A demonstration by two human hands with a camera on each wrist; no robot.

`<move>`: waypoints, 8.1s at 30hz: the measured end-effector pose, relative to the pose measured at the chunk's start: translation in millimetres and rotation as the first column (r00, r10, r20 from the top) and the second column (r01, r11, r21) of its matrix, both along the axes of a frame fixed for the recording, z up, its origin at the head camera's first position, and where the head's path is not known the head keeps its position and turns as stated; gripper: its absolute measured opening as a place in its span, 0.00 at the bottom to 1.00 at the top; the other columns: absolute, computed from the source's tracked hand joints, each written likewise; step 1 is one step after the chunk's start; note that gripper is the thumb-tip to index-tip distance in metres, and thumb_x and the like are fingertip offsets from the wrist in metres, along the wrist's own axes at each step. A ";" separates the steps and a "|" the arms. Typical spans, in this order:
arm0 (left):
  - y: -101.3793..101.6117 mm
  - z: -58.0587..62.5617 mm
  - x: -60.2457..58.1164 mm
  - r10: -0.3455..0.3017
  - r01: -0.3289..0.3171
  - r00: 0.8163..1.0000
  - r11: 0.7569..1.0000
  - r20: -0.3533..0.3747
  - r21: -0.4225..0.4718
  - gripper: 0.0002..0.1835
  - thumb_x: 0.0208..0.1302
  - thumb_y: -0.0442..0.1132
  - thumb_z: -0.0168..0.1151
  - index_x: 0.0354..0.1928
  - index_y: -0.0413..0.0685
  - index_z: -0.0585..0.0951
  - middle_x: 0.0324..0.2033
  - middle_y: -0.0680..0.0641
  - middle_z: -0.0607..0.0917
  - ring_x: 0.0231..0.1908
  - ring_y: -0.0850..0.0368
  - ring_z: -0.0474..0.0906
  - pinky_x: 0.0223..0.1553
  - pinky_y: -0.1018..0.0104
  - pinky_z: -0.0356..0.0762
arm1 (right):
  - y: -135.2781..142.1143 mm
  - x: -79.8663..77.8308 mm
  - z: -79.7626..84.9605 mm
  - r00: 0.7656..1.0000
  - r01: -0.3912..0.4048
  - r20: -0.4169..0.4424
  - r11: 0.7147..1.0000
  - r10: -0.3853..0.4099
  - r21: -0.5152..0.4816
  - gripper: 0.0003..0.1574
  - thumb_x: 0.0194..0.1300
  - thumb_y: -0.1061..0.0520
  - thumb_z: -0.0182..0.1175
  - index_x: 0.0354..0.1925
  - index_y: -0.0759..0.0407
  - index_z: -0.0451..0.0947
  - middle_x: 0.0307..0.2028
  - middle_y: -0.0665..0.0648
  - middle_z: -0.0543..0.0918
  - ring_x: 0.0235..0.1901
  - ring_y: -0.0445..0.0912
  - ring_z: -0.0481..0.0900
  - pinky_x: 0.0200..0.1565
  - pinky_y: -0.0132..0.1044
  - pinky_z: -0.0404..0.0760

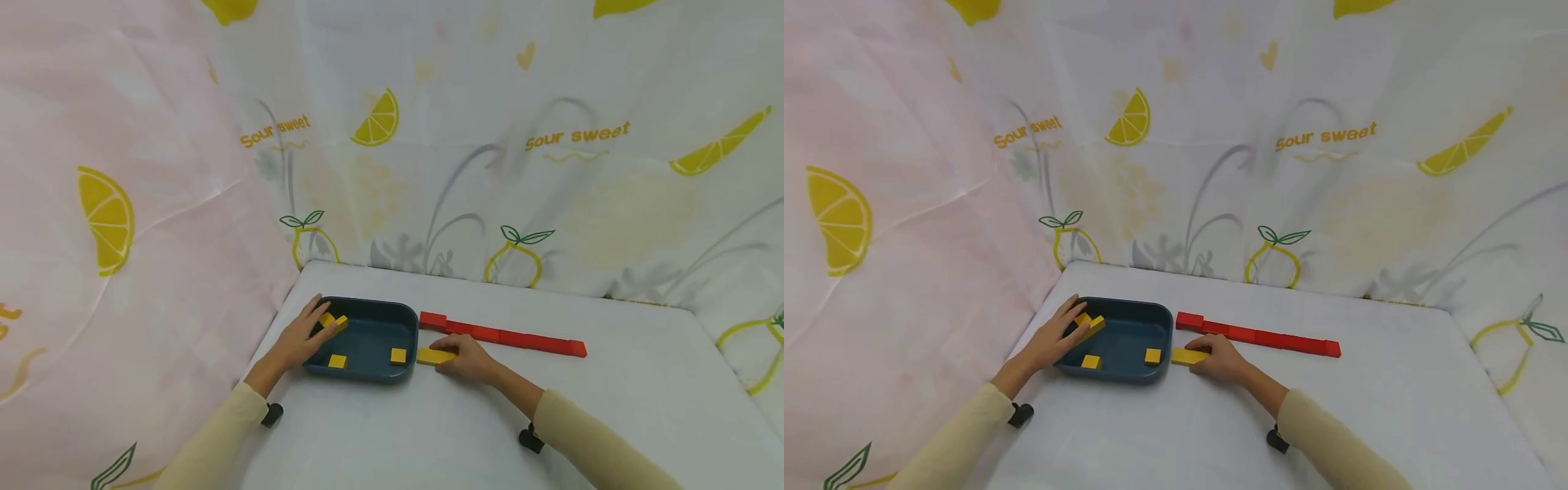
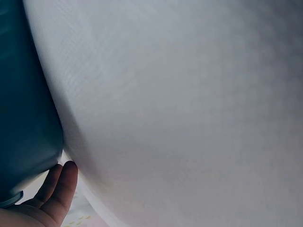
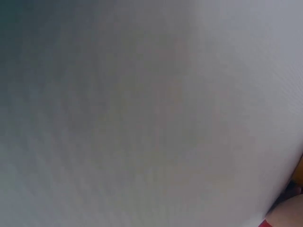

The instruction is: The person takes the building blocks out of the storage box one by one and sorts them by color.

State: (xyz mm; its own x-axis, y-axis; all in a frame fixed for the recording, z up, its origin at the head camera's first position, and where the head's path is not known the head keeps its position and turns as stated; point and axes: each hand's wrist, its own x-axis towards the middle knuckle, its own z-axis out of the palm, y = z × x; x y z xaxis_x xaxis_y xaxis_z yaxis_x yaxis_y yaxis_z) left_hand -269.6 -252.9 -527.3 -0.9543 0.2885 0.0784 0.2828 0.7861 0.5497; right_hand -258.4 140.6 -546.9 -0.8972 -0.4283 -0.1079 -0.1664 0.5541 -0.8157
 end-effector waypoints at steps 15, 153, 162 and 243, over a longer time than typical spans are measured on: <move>-21.2 9.7 -3.2 0.006 -0.006 1.000 0.999 -0.004 -0.052 0.39 0.74 0.60 0.47 0.77 0.46 0.56 0.78 0.40 0.48 0.73 0.34 0.55 0.66 0.29 0.58 | -19.5 -12.9 0.3 0.998 -0.006 0.059 1.000 0.006 0.007 0.26 0.56 0.56 0.73 0.54 0.52 0.82 0.47 0.50 0.82 0.46 0.45 0.75 0.48 0.36 0.80; -12.4 -3.8 11.1 -0.021 0.017 0.997 0.998 -0.068 -0.061 0.42 0.71 0.60 0.53 0.78 0.50 0.52 0.78 0.40 0.50 0.72 0.36 0.58 0.63 0.30 0.63 | -219.6 -29.6 16.3 0.888 -0.015 -0.393 0.868 0.240 0.496 0.19 0.69 0.48 0.62 0.57 0.47 0.77 0.51 0.46 0.81 0.51 0.42 0.78 0.56 0.38 0.77; -5.6 -1.1 8.1 -0.033 0.030 0.998 0.998 -0.052 -0.046 0.42 0.71 0.60 0.53 0.78 0.52 0.52 0.78 0.42 0.49 0.72 0.36 0.59 0.63 0.31 0.63 | -209.6 -34.9 12.9 0.904 0.029 -0.393 0.894 0.168 0.448 0.11 0.63 0.51 0.68 0.44 0.50 0.81 0.41 0.48 0.80 0.40 0.41 0.78 0.50 0.35 0.80; -4.8 4.5 10.8 0.037 -0.032 0.998 0.994 0.044 -0.100 0.54 0.58 0.73 0.58 0.78 0.53 0.52 0.79 0.47 0.47 0.73 0.39 0.60 0.64 0.32 0.63 | -134.0 -16.9 52.0 0.929 0.037 -0.369 0.990 0.016 0.136 0.23 0.61 0.47 0.70 0.49 0.58 0.80 0.39 0.52 0.75 0.37 0.42 0.71 0.44 0.34 0.78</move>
State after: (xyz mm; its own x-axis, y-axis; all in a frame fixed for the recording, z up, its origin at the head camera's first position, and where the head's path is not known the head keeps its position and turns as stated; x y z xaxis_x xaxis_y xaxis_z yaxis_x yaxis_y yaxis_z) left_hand -258.8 -257.7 -522.8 -0.9657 0.2595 0.0069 0.2309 0.8464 0.4798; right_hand -275.3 6.6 -494.9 -0.8890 -0.4235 0.1739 -0.4342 0.6597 -0.6134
